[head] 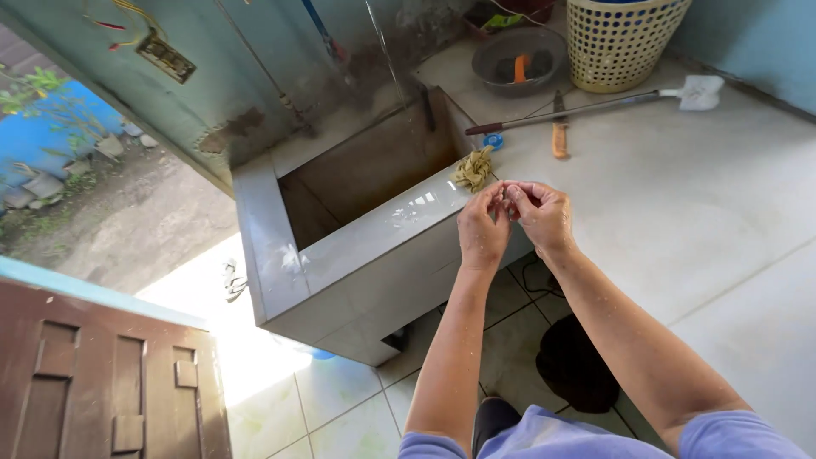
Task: The person is cleaning caps, filling plastic water containers, and removing labels from large water bottles at a refill station.
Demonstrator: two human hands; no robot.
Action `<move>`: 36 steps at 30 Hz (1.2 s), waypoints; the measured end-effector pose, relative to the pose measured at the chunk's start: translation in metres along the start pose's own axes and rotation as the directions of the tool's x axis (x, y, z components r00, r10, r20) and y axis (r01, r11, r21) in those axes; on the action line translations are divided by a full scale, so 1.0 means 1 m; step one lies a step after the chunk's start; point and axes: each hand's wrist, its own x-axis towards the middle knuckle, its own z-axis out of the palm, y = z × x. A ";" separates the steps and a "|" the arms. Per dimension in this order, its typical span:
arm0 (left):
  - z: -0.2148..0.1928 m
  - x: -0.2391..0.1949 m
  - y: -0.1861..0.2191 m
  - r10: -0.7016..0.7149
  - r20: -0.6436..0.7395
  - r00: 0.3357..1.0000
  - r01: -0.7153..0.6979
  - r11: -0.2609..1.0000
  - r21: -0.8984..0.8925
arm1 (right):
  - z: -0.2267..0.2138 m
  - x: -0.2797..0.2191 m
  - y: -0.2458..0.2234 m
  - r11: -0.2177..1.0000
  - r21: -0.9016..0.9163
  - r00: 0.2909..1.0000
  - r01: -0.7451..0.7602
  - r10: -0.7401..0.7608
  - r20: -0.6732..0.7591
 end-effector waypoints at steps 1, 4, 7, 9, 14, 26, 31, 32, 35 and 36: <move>0.005 0.017 -0.015 0.010 -0.003 1.000 -0.010 1.000 0.007 | 0.006 0.019 0.008 1.000 -0.008 1.000 0.014 -0.014 0.008; 0.023 0.064 -0.063 0.043 0.003 0.999 -0.043 0.999 0.003 | 0.019 0.076 0.040 0.999 -0.040 1.000 0.030 -0.030 -0.006; 0.040 0.120 -0.112 0.086 0.026 0.996 -0.086 0.996 -0.006 | 0.036 0.135 0.064 0.997 -0.066 0.998 0.043 -0.045 -0.032; 0.048 0.154 -0.141 0.093 0.065 0.994 -0.092 0.996 -0.019 | 0.047 0.169 0.077 0.996 -0.082 0.997 0.037 -0.042 -0.060; 0.066 0.237 -0.195 0.016 0.131 0.991 -0.003 0.995 -0.100 | 0.071 0.254 0.093 0.967 -0.255 0.994 -0.025 -0.003 -0.108; 0.146 0.268 -0.301 -0.070 0.428 0.901 -0.054 0.961 0.271 | 0.051 0.390 0.146 0.630 -0.773 0.944 0.077 -0.295 -0.147; 0.159 0.264 -0.301 -0.121 0.555 0.823 -0.190 0.863 0.469 | 0.020 0.468 0.158 0.326 -0.929 0.874 0.177 -0.485 -0.004; 0.163 0.262 -0.304 -0.149 0.592 0.792 -0.207 0.847 0.490 | 0.012 0.485 0.163 0.225 -0.958 0.865 0.177 -0.499 0.043; 0.167 0.263 -0.303 -0.202 0.666 0.718 -0.218 0.844 0.490 | -0.037 0.527 0.228 0.315 -0.944 0.941 0.100 -0.339 -0.013; 0.167 0.259 -0.305 -0.208 0.663 0.719 -0.216 0.840 0.498 | -0.033 0.527 0.227 0.322 -0.941 0.942 0.103 -0.335 -0.011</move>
